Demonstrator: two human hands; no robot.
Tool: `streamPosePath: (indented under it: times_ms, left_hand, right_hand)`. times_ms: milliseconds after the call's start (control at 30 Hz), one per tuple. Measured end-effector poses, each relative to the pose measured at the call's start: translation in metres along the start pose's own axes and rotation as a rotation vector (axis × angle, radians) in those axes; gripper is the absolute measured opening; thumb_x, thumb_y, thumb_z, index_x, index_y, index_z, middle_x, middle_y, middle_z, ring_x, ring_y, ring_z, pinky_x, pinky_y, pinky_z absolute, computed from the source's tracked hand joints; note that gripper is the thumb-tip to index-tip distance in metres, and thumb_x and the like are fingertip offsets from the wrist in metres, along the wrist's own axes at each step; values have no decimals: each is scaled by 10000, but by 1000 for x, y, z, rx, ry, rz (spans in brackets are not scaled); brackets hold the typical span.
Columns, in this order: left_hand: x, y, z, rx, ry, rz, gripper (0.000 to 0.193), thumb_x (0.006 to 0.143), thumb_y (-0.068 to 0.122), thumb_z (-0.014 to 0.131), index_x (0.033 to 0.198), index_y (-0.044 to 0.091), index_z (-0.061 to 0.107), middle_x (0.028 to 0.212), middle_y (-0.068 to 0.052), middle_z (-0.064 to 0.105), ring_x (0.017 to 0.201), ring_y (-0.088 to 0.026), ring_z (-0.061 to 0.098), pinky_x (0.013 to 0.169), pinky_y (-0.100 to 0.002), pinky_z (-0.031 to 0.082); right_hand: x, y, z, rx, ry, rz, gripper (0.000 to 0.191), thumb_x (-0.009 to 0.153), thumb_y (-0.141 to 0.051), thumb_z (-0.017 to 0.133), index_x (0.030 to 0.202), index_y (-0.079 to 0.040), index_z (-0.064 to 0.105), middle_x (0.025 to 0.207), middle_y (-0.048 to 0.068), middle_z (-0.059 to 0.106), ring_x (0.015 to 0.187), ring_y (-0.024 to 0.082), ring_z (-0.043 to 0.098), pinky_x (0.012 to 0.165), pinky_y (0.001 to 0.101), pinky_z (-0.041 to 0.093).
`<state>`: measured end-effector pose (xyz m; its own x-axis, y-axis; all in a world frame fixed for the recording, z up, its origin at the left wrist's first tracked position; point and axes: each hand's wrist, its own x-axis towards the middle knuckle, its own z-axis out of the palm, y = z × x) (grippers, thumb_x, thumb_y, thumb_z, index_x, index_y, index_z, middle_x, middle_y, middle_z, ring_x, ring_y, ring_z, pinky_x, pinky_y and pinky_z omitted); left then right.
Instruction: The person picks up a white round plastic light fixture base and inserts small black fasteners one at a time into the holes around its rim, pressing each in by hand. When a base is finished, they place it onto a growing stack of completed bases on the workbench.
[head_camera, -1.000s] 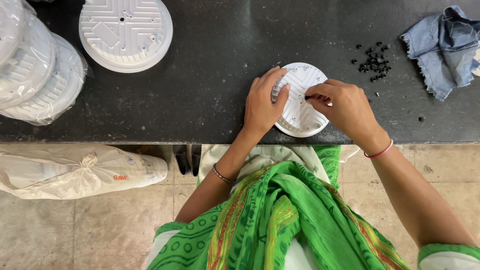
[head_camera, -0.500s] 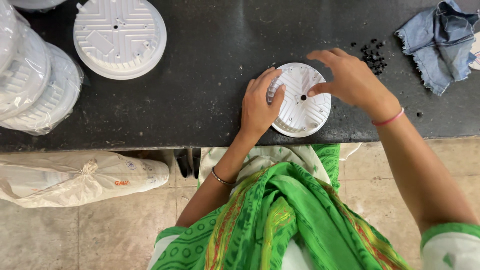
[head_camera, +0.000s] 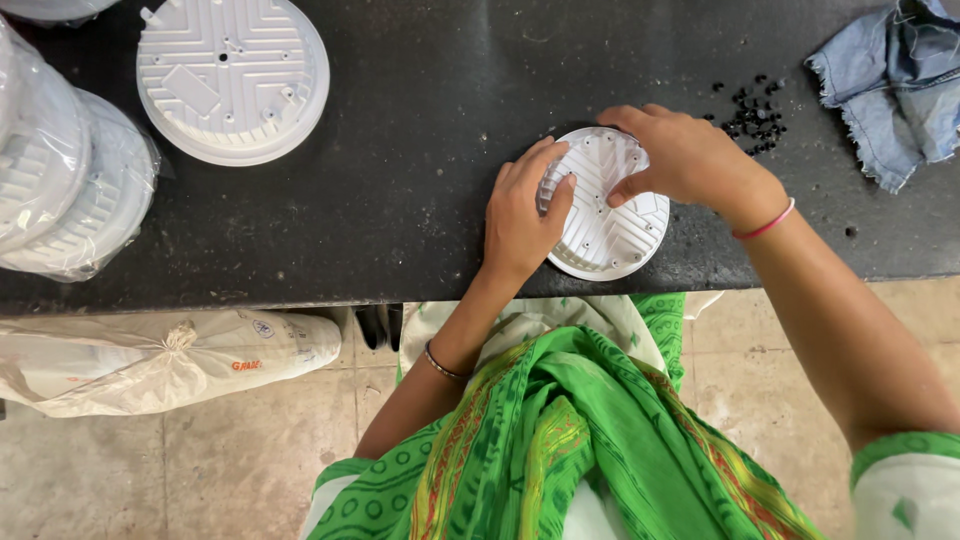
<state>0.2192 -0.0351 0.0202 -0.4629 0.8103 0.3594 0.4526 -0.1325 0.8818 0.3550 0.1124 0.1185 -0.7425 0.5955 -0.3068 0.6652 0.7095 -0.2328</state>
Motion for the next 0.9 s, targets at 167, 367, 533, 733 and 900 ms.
streamPosePath:
  times_ms: [167, 367, 533, 733, 900]
  left_hand:
    - [5, 0, 1, -20, 6, 7, 361, 971, 156, 680, 1314, 48, 649, 1351, -172, 679, 1212, -361, 650, 1061, -422, 505]
    - [9, 4, -1, -54, -18, -72, 431, 942, 151, 697, 1356, 56, 627, 1313, -141, 711, 1116, -333, 664, 995, -409, 537]
    - [9, 6, -3, -88, -18, -83, 465, 940, 147, 708, 1384, 56, 605, 1300, -145, 706, 1100, -321, 674, 977, -407, 548]
    - [8, 3, -1, -57, -25, -79, 467, 948, 154, 703, 1394, 59, 600, 1293, -143, 707, 1103, -326, 676, 967, -411, 553]
    - [3, 3, -1, -28, -9, 0, 455, 965, 168, 697, 1386, 35, 590, 1291, -162, 703, 1099, -343, 666, 973, -431, 541]
  right_hand:
    - [0, -1, 5, -72, 35, -43, 925, 613, -358, 912, 1435, -171, 531, 1300, 168, 623, 1186, 429, 600, 925, 509, 510]
    - [0, -9, 8, -157, 43, -39, 879, 667, -319, 874, 1448, -146, 508, 1298, 157, 615, 1177, 403, 608, 904, 478, 538]
    - [1, -9, 3, -129, 2, -77, 918, 667, -312, 864, 1474, -136, 463, 1312, 136, 603, 1173, 391, 608, 893, 480, 544]
    - [-5, -14, 12, -152, 62, -42, 892, 705, -304, 844, 1491, -158, 449, 1372, 145, 569, 1171, 397, 594, 864, 469, 552]
    - [-30, -7, 20, 44, 253, -111, 889, 716, -231, 859, 1494, -96, 451, 1339, 194, 571, 1144, 415, 596, 847, 483, 536]
